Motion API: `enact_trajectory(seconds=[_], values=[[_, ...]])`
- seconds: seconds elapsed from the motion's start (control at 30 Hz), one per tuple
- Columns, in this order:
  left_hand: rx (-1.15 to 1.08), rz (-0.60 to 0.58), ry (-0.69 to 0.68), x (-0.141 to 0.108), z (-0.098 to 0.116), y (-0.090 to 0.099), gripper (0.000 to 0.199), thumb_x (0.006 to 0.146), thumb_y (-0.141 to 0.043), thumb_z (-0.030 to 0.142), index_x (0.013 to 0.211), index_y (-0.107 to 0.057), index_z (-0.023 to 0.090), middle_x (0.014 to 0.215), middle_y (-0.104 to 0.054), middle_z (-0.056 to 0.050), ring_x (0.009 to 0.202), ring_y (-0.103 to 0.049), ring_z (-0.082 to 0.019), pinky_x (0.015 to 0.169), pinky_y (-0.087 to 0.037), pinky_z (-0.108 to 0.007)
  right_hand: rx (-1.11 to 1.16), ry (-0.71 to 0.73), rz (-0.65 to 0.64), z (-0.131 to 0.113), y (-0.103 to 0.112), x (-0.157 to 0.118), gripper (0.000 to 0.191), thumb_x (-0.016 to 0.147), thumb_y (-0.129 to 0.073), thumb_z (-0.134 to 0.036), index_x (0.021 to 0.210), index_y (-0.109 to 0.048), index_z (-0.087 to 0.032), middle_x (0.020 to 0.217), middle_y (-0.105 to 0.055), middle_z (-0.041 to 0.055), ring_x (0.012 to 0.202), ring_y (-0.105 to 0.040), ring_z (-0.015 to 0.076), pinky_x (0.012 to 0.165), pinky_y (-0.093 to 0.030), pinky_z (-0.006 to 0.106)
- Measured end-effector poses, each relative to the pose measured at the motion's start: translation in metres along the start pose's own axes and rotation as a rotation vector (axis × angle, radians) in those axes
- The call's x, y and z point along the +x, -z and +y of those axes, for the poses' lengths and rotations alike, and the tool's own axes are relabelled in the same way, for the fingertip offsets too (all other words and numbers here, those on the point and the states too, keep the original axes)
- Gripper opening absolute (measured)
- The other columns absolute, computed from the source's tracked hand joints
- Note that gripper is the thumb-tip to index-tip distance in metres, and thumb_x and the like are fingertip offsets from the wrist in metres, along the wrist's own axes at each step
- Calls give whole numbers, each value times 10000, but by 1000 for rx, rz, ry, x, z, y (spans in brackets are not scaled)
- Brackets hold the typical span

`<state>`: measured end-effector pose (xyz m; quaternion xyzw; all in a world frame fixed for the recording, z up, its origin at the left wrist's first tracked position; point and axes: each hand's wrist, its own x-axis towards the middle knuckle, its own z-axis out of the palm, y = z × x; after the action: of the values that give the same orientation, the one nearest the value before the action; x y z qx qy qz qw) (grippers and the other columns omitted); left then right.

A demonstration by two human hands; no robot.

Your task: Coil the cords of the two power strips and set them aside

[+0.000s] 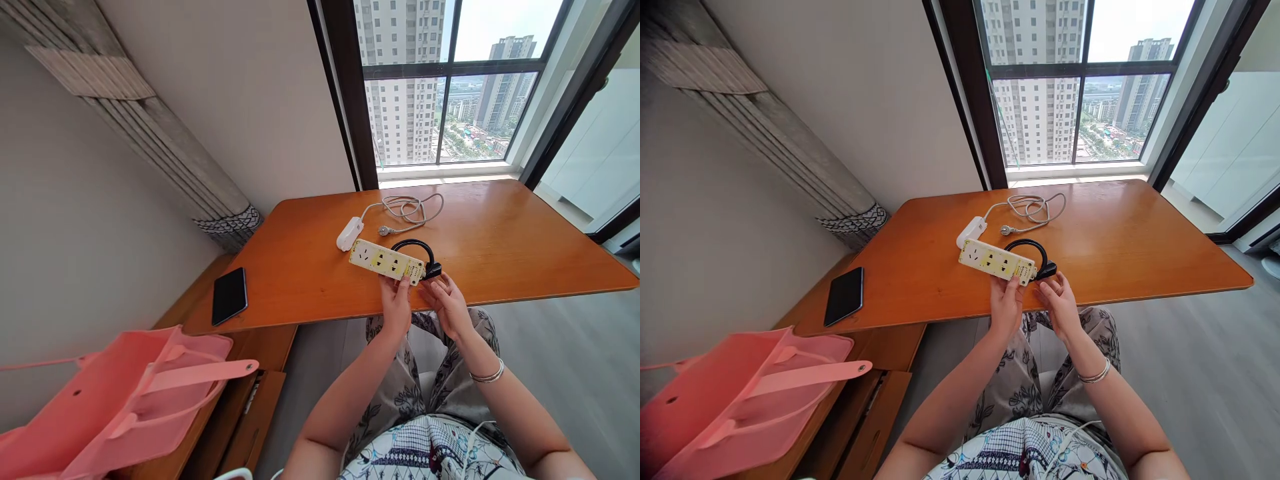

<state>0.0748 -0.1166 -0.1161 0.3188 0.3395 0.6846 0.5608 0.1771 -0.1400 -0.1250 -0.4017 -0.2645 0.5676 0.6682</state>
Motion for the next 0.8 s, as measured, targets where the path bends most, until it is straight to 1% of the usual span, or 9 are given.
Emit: enact_trajectory(seconds=[0.1,0.23,0.33,0.47,0.53,0.6,0.7,0.77,0.8], values=[[26,-7,9,-4,-7,-1,646,762,-777,416,1319,-466,320,1376,-593,-54,1291,-566,-234,1069,-470,-361,63,54,14,6,-13,-3,565,628,-871,-428,1061,-564,-237,1181,-687,77,1141,-653,257,1015,-529,431],[73,-30,49,-10,-15,-2,614,731,-807,443,1244,-509,284,1322,-625,-66,1307,-550,-247,1117,-421,-373,39,131,44,6,-19,2,603,614,-888,-375,1099,-561,-230,1202,-665,76,1145,-634,239,1055,-492,436],[100,-35,63,-13,-16,-3,651,708,-820,472,1239,-503,268,1320,-631,-82,1292,-563,-258,1119,-415,-384,22,154,67,3,-15,5,606,619,-892,-371,1106,-560,-229,1144,-673,54,1087,-647,221,1038,-501,426],[135,-62,78,-14,-15,-2,740,679,-835,437,1297,-475,251,1319,-637,-100,1260,-588,-264,1116,-410,-399,35,186,98,3,-6,7,594,608,-898,-334,1100,-580,-236,1077,-690,27,1027,-663,206,992,-530,391],[161,-87,93,-13,-14,2,708,693,-818,402,1301,-488,256,1306,-648,-87,1262,-585,-262,1116,-405,-404,61,183,98,3,-3,10,558,605,-892,-317,1070,-595,-238,1065,-698,20,1011,-670,205,976,-539,383],[214,-112,111,-10,-11,9,614,710,-793,370,1260,-545,256,1295,-659,-72,1274,-572,-268,1126,-389,-413,90,179,95,1,1,14,519,610,-879,-313,1048,-611,-239,1053,-708,19,993,-679,208,964,-548,387],[246,-202,166,-5,-2,22,520,707,-774,371,1188,-629,237,1264,-681,-73,1290,-553,-298,1134,-376,-439,103,201,122,-6,8,19,506,596,-878,-301,1034,-630,-242,1049,-720,15,985,-687,207,944,-563,374],[198,-300,213,-1,8,29,576,697,-777,410,1224,-638,222,1248,-692,-92,1295,-549,-315,1130,-383,-458,96,177,109,-14,14,21,517,575,-885,-299,1028,-642,-246,1061,-725,14,993,-692,214,914,-578,359],[165,-347,231,1,14,32,637,688,-784,434,1266,-626,219,1253,-691,-101,1298,-548,-320,1129,-386,-466,88,142,79,-18,18,22,520,568,-888,-306,1026,-648,-248,1062,-728,17,990,-696,222,891,-588,357]])
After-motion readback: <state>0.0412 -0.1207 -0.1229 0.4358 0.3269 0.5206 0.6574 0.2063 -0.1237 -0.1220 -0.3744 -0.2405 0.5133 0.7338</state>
